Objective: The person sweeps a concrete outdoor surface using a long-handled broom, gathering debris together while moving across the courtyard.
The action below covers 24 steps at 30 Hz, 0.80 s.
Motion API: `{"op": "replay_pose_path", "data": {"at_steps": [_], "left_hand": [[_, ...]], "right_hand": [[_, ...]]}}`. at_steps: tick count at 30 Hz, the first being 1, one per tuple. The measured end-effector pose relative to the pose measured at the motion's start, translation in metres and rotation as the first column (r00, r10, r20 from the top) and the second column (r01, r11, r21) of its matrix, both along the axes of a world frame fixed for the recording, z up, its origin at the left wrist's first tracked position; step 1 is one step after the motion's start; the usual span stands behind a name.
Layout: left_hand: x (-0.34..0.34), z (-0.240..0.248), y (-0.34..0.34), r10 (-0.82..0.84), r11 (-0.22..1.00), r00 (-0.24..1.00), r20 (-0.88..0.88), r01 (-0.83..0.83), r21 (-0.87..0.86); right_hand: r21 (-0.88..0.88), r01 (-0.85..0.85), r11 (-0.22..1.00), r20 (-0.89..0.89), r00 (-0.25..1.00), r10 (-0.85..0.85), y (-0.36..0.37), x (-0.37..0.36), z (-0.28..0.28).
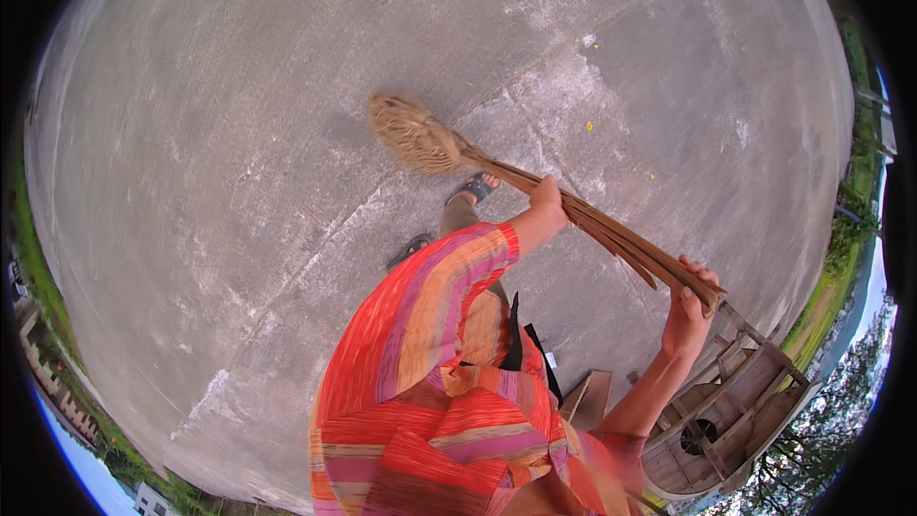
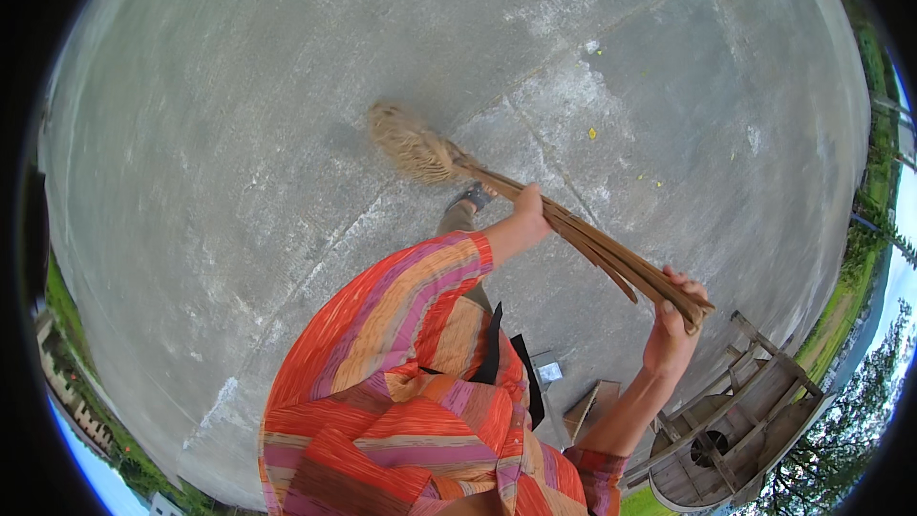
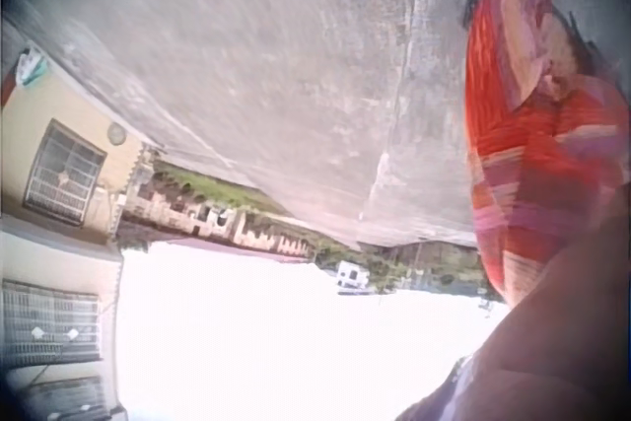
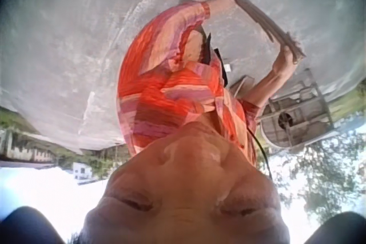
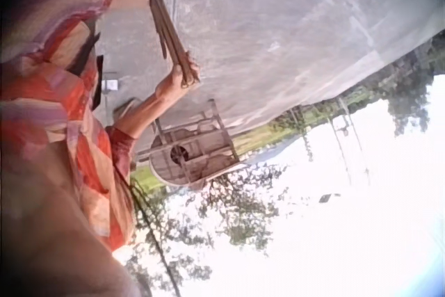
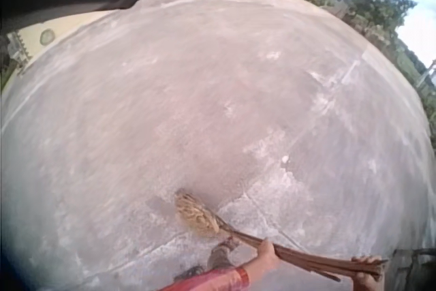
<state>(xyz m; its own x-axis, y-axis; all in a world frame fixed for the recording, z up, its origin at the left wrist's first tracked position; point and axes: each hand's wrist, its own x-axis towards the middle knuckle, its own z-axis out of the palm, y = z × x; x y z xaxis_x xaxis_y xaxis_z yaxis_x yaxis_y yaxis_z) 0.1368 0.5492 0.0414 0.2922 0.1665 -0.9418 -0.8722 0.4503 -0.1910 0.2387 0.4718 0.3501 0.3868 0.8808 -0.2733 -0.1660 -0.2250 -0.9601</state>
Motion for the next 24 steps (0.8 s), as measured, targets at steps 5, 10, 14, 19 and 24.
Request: {"op": "replay_pose_path", "data": {"at_steps": [5, 10, 14, 19, 24], "left_hand": [[0.109, 0.041, 0.106, -0.228, 0.948, 0.971, 0.069, 0.205, 0.242], [0.141, 0.067, 0.162, -0.405, 0.823, 0.907, 0.119, 0.304, 0.479], [0.138, 0.163, 0.128, -0.381, 0.824, 0.872, 0.307, 0.170, 0.540], [0.093, 0.194, 0.056, -0.272, 0.867, 0.881, 0.388, 0.049, 0.497], [0.016, 0.102, 0.002, 0.096, 0.952, 0.994, 0.055, -0.108, 0.286]], "right_hand": [[0.180, 0.114, 0.977, 0.292, 0.942, -0.164, 0.033, 0.026, 0.009], [0.276, 0.031, 0.961, 0.561, 0.806, -0.188, 0.059, 0.024, 0.004], [0.449, 0.186, 0.874, 0.455, 0.795, -0.403, 0.023, 0.104, 0.075], [0.431, 0.189, 0.882, 0.136, 0.953, -0.270, -0.011, 0.140, 0.135], [0.247, 0.183, 0.951, -0.201, 0.970, -0.134, 0.011, 0.155, 0.089]]}}
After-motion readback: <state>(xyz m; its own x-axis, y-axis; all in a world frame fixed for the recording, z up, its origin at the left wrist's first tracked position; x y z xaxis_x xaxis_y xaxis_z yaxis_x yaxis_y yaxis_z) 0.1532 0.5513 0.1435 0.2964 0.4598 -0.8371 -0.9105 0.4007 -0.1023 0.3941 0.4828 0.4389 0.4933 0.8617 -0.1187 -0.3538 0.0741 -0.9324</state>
